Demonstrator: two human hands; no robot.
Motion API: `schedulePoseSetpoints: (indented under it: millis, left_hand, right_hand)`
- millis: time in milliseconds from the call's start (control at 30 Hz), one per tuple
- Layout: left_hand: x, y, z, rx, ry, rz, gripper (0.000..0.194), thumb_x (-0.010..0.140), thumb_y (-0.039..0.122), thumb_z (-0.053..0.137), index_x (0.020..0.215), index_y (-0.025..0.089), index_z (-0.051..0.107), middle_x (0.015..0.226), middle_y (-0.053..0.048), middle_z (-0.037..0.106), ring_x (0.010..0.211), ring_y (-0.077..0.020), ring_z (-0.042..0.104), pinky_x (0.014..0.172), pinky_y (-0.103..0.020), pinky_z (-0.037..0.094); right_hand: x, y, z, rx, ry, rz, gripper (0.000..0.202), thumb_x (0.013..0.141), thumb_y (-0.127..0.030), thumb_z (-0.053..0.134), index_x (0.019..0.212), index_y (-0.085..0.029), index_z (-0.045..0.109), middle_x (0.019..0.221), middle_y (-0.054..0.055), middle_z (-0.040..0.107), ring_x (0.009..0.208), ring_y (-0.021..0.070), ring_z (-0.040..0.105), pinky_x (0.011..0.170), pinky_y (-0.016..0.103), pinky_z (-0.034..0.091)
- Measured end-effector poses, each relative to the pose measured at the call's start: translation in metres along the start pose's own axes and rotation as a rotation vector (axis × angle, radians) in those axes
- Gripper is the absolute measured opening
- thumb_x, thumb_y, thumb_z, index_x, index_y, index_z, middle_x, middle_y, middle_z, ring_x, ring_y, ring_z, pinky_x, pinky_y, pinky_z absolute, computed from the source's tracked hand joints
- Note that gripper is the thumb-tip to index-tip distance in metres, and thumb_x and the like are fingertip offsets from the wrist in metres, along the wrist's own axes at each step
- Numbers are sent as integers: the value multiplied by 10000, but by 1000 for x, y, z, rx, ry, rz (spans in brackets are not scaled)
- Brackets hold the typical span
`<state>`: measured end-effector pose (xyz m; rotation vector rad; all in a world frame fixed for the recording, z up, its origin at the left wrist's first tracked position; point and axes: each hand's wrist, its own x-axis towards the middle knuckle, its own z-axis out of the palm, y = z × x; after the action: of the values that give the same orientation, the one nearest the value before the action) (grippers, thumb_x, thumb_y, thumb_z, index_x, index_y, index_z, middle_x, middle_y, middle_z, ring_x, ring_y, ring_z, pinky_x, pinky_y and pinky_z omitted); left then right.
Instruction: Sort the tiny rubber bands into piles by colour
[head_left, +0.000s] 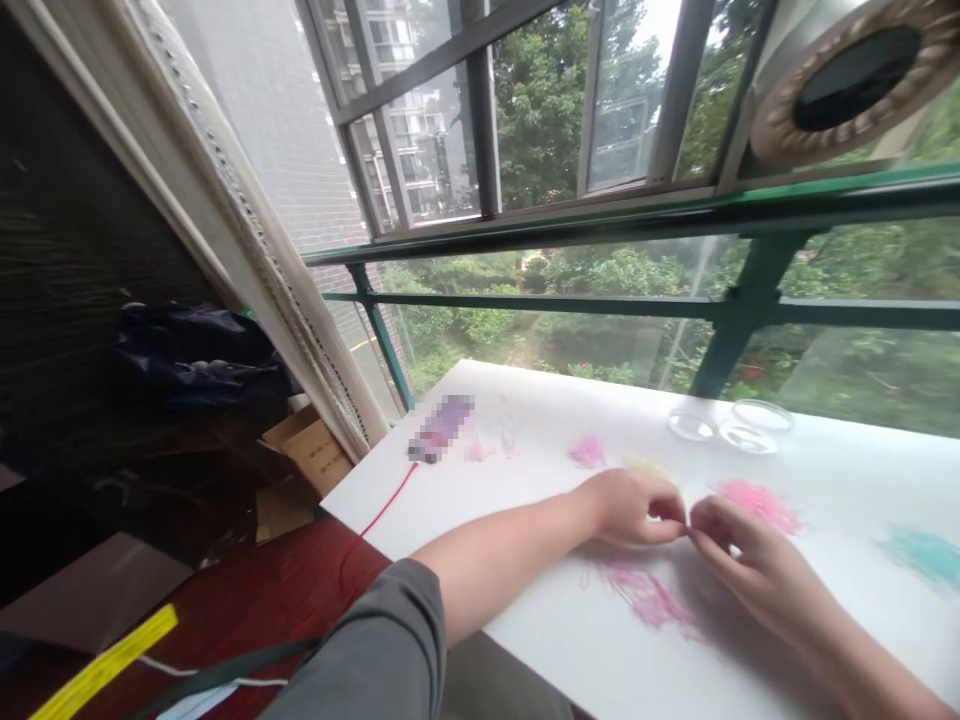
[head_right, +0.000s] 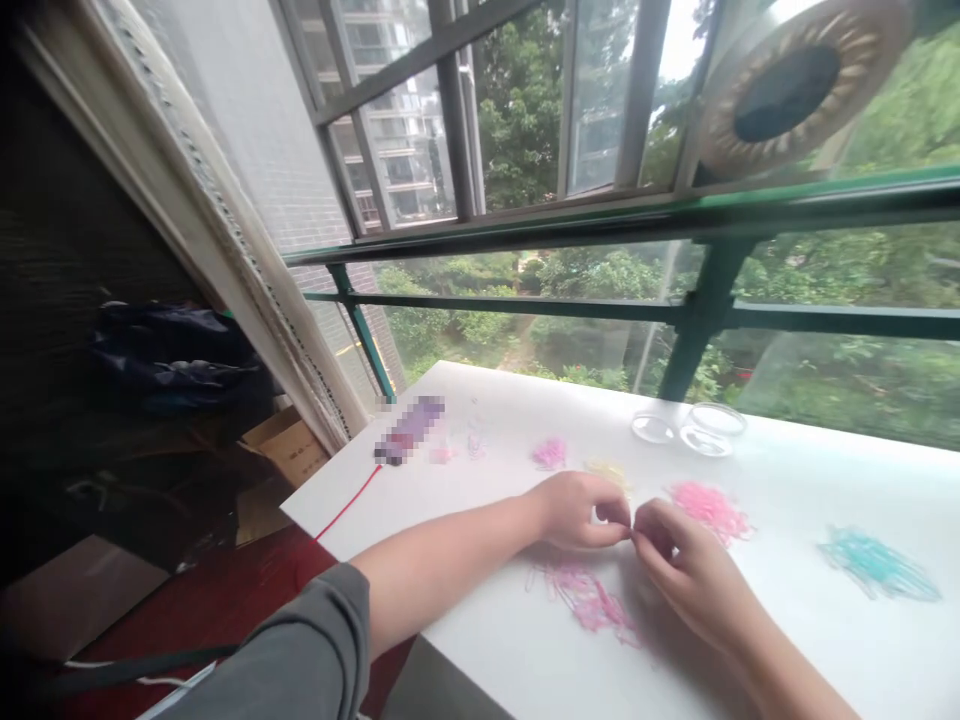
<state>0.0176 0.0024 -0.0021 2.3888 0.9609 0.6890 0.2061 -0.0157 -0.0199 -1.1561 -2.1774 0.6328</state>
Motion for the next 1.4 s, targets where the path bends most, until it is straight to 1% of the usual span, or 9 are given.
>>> schedulePoseSetpoints:
  millis: [100, 200, 267, 533, 633, 833, 1033, 1233, 1400]
  left_hand:
    - [-5, -2, -1, -45, 27, 21, 97, 731, 248, 597, 769, 164, 626, 750, -20, 634, 706, -124, 554, 707, -235, 453]
    - [-14, -4, -5, -147, 83, -58, 90, 748, 234, 577, 762, 155, 616, 727, -22, 625, 683, -119, 550, 677, -234, 450]
    - [-18, -5, -8, -176, 101, -61, 75, 739, 223, 582, 743, 154, 608, 717, -19, 616, 682, -118, 545, 666, -233, 440]
    - [-19, -6, -13, -287, 44, -86, 60, 729, 199, 584, 713, 141, 577, 678, 0, 559, 632, -95, 483, 594, -216, 370]
    - [-19, -10, -13, -402, 44, -123, 106, 745, 230, 577, 715, 136, 538, 660, 8, 511, 610, -89, 442, 577, -214, 352]
    - [-20, -15, -10, -659, 138, -164, 173, 764, 271, 560, 710, 138, 463, 633, 27, 420, 588, -78, 380, 554, -208, 314]
    - [-22, -3, -13, -360, 6, -128, 103, 751, 230, 569, 722, 132, 557, 671, 6, 529, 592, -78, 433, 575, -210, 345]
    - [-21, -1, -16, -282, 9, -116, 101, 763, 229, 554, 741, 134, 580, 682, -2, 560, 604, -83, 467, 573, -204, 368]
    - [-21, -4, -12, -262, 61, -89, 49, 739, 185, 558, 742, 140, 577, 702, -3, 579, 647, -91, 509, 597, -206, 375]
  right_hand:
    - [1, -11, -1, 25, 24, 4, 81, 785, -225, 460, 707, -207, 471, 624, -9, 482, 570, 143, 459, 522, 265, 386]
    - [2, -20, -2, 50, 5, -8, 79, 770, -164, 450, 701, -202, 452, 638, -13, 474, 587, 135, 442, 542, 263, 367]
    - [3, -24, -1, 71, -8, -3, 86, 775, -146, 440, 709, -200, 443, 658, -11, 479, 603, 134, 437, 555, 264, 358]
    - [0, -30, -1, 199, -45, 21, 106, 791, -116, 423, 721, -195, 426, 697, -12, 463, 654, 129, 425, 602, 264, 355]
    - [0, -32, -3, 223, -57, 40, 113, 776, -101, 427, 711, -194, 421, 684, -21, 441, 646, 122, 411, 596, 256, 341]
    - [-1, -33, -6, 252, -59, 79, 94, 793, -119, 435, 734, -192, 433, 692, -23, 442, 651, 119, 407, 610, 255, 345]
    - [-4, -33, -5, 231, -98, 75, 116, 857, -172, 398, 748, -193, 433, 699, -20, 461, 652, 119, 415, 602, 253, 338]
    - [-1, -35, -5, 204, -94, 90, 104, 857, -184, 404, 760, -192, 442, 686, -24, 460, 637, 116, 410, 598, 251, 339]
    - [-1, -36, -6, 201, -77, 75, 94, 846, -177, 413, 757, -190, 440, 692, -19, 462, 644, 120, 414, 603, 254, 345]
